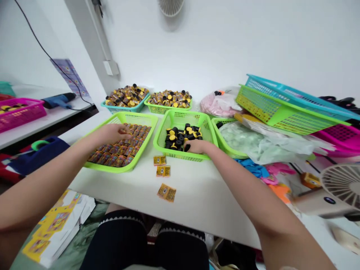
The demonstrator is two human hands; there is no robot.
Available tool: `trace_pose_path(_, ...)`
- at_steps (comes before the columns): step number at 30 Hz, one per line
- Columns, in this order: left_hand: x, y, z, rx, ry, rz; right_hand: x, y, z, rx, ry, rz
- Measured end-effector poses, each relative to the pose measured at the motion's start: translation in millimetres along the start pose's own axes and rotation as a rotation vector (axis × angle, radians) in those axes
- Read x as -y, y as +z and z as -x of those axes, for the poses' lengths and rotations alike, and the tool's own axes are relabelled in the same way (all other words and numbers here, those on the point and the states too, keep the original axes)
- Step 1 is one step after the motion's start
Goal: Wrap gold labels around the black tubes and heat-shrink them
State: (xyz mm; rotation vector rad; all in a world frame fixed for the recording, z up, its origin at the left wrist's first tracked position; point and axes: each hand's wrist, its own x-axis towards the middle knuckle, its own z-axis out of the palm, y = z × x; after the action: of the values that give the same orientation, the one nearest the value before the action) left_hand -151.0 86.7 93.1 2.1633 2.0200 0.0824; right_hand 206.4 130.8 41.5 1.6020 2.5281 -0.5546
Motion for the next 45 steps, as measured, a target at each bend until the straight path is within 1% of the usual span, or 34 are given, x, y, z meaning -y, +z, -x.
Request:
trace_pose_path(2,4.8,8.7,-11.6,0.077,-0.001,-0.090,5.1,3.3,0.1,0.020,-0.004,-0.050)
trace_pose_path(3,4.7,12.2,-13.6,0.090,0.000,-0.105,6.8,4.2,2.6,0.024,-0.005,-0.081)
trace_pose_path(4,3.0,14.5,-12.9,0.087,-0.004,-0.110,7.5,4.8,6.1,0.007,-0.004,-0.109)
trace_pose_path(6,-5.7,15.8,-3.6,0.059,-0.034,-0.128,5.8,5.1,14.6,-0.066,0.017,-0.169)
trace_pose_path(7,-12.9,15.7,5.0,0.002,-0.046,-0.141,3.9,5.2,18.9,-0.117,0.039,-0.200)
trace_pose_path(8,-21.9,16.4,16.1,-0.090,-0.027,-0.157,1.5,5.5,22.9,-0.171,0.066,-0.232)
trace_pose_path(9,-32.5,18.9,29.5,-0.201,0.045,-0.172,-0.8,5.9,26.5,-0.223,0.096,-0.263)
trace_pose_path(10,-44.2,24.2,45.0,-0.318,0.169,-0.182,-2.9,6.6,29.7,-0.266,0.127,-0.292)
trace_pose_path(11,-56.2,33.3,61.9,-0.407,0.358,-0.183,-4.5,7.2,32.5,-0.306,0.149,-0.328)
trace_pose_path(12,-67.9,46.3,79.7,-0.420,0.580,-0.167,-5.3,7.8,34.9,-0.345,0.161,-0.372)
trace_pose_path(13,-78.6,63.0,97.4,-0.368,0.764,-0.147,-5.2,8.0,37.0,-0.381,0.156,-0.417)
trace_pose_path(14,-87.7,82.5,114.2,-0.312,0.862,-0.142,-4.4,7.7,38.6,-0.402,0.140,-0.448)
trace_pose_path(15,-94.9,103.4,129.5,-0.275,0.885,-0.147,-2.8,7.0,39.6,-0.390,0.116,-0.453)
trace_pose_path(16,-100.0,124.2,142.6,-0.230,0.879,-0.153,-0.7,5.8,39.9,-0.348,0.096,-0.431)
trace_pose_path(17,-103.1,143.2,153.6,-0.210,0.891,-0.173,1.6,4.2,39.2,-0.276,0.084,-0.380)
trace_pose_path(18,-104.5,159.0,162.4,-0.226,0.896,-0.208,3.8,2.4,37.4,-0.185,0.080,-0.302)
trace_pose_path(19,-104.6,170.8,169.5,-0.251,0.905,-0.243,5.9,0.7,34.6,-0.096,0.079,-0.221)
trace_pose_path(20,-104.1,178.2,175.2,-0.289,0.920,-0.276,7.5,-0.8,30.7,-0.029,0.079,-0.152)
trace_pose_path(21,-103.2,181.5,180.0,-0.331,0.935,-0.295,8.7,-1.7,26.0,0.010,0.079,-0.101)
trace_pose_path(22,-102.5,181.0,184.1,-0.360,0.952,-0.298,9.6,-2.0,20.8,0.029,0.078,-0.066)
trace_pose_path(24,-101.9,171.7,191.2,-0.389,0.986,-0.262,11.0,-0.8,10.1,0.040,0.080,-0.036)
trace_pose_path(27,-102.3,145.8,196.8,-0.396,1.037,-0.183,13.2,2.1,0.4,0.008,0.079,-0.056)
trace_pose_path(29,-101.5,125.4,193.6,-0.389,1.078,-0.137,14.3,2.7,2.5,-0.039,0.069,-0.082)
trace_pose_path(30,-100.5,115.6,189.1,-0.394,1.093,-0.117,14.5,2.7,6.7,-0.082,0.063,-0.102)
trace_pose_path(31,-99.4,106.8,182.6,-0.417,1.096,-0.095,14.7,2.9,12.9,-0.151,0.059,-0.154)
trace_pose_path(32,-98.5,99.5,174.2,-0.451,1.089,-0.073,14.9,3.8,20.8,-0.245,0.059,-0.253)
trace_pose_path(34,-98.5,90.2,153.3,-0.505,1.046,-0.014,17.0,8.6,39.7,-0.463,0.059,-0.599)
trace_pose_path(35,-100.1,88.1,141.4,-0.519,1.012,0.048,19.1,13.0,49.7,-0.556,0.054,-0.811)
trace_pose_path(36,-103.1,87.4,129.1,-0.518,0.968,0.141,21.9,18.6,59.3,-0.614,0.041,-1.001)
trace_pose_path(37,-107.4,87.5,116.6,-0.501,0.912,0.263,25.4,25.2,68.1,-0.643,0.018,-1.137)
trace_pose_path(38,-112.7,88.2,104.2,-0.471,0.849,0.408,29.1,32.2,75.6,-0.658,-0.012,-1.217)
trace_pose_path(40,-124.5,90.8,81.3,-0.420,0.728,0.719,35.7,45.4,86.7,-0.703,-0.071,-1.248)
trace_pose_path(43,-137.7,99.0,56.1,-0.379,0.580,1.075,39.9,57.2,95.4,-0.765,-0.139,-1.110)
trace_pose_path(45,-140.7,107.5,47.8,-0.312,0.456,1.246,38.4,59.8,98.3,-0.756,-0.177,-1.015)
